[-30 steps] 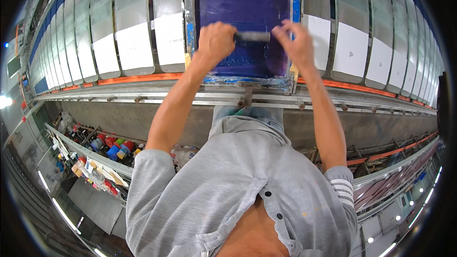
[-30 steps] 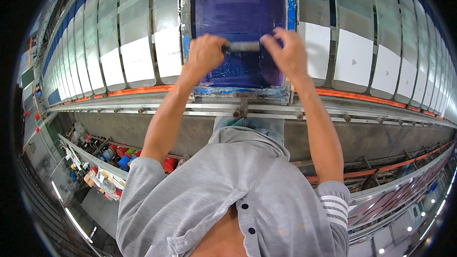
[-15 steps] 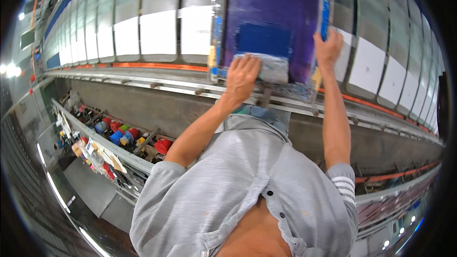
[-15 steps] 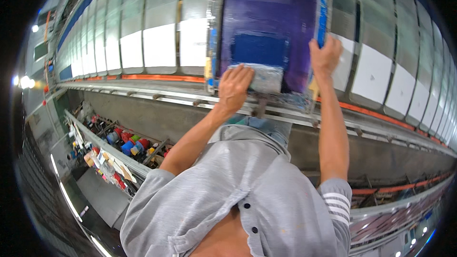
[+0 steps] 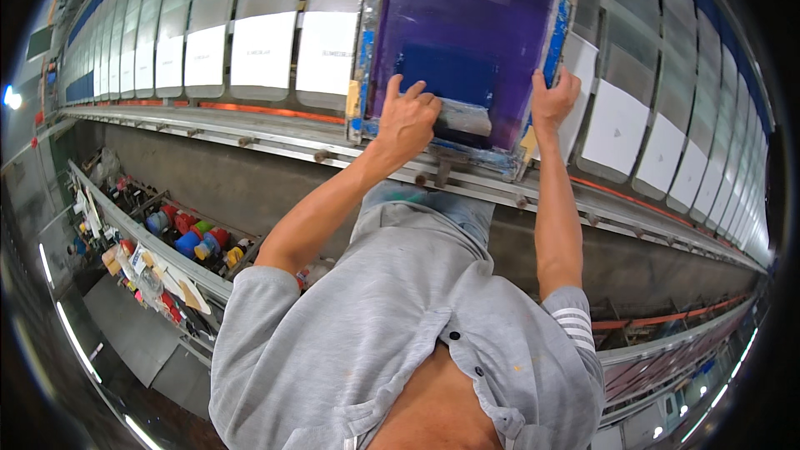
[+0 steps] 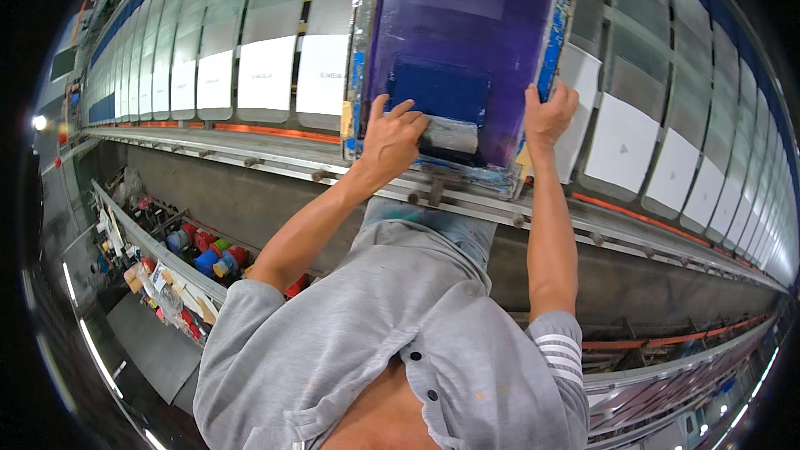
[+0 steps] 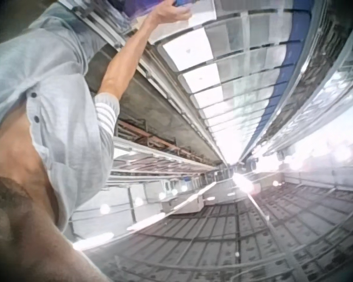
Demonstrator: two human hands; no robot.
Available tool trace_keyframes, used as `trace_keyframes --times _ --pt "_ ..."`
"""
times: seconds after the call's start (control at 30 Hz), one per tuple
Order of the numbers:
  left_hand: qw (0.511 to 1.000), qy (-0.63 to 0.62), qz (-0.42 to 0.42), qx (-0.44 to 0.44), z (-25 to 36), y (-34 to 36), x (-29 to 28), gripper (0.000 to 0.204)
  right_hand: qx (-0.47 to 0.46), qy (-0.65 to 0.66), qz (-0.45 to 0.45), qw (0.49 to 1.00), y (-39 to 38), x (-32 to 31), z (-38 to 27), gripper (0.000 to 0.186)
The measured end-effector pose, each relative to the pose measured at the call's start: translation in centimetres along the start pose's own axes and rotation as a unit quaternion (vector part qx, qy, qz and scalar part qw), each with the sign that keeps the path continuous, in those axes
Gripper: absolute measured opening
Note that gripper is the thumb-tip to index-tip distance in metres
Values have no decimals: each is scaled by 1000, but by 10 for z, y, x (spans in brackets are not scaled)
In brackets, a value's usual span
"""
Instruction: The person walks to a conveyor line and uses a squeegee to pull purple ink across a screen printing frame, imprinting the word 'JUMEIRAH' onto white paper sheets. The person repeats this process on several sheets, lifting the screen to reveal the printed text and moving to the next sheet.
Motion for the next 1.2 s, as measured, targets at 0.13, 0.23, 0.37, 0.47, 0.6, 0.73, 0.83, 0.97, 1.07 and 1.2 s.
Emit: trace_keyframes --times 0.13,0.23,0.37,0.47,0.6,0.73,0.83,0.97,1.07,1.2 --pt "1000 0 -13 12 -7 7 -8 31 12 -3 4 1000 -4 1 -3 53" --pt "999 -10 13 38 -7 12 -4 27 17 -7 -14 1000 -6 6 -6 54" --pt "999 -39 -6 -13 -21 6 7 25 -7 -30 -18 999 1 15 -13 56" --pt "998 -44 -51 -15 -20 10 1 22 -9 -31 -31 999 -2 25 -8 58" --pt "999 -46 -25 7 -16 15 8 16 -1 -87 -89 992 -12 42 20 53" --pt "991 -77 111 22 -11 -8 11 16 20 -127 -124 984 -7 29 5 53" --pt "997 -62 36 -3 -14 -1 14 14 -44 -118 -61 990 -6 18 -10 61" --pt "996 -11 -62 -62 -29 53 -2 15 -103 230 -299 920 59 -22 -120 53" --pt "997 3 -16 -69 -33 112 -15 18 -287 85 -373 878 79 -8 -155 39" --pt "1000 10 -2 -12 -26 133 -14 20 -296 69 -324 896 65 23 -144 32"
Point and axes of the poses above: each hand's wrist, its own y-axis towards the middle knuckle, its own x-axis out of the palm, z = x × y, the point moved 6 cm from there along y, towards the middle knuckle, and after that the axes turned 15 degrees about -x, right-handed, at the moved point
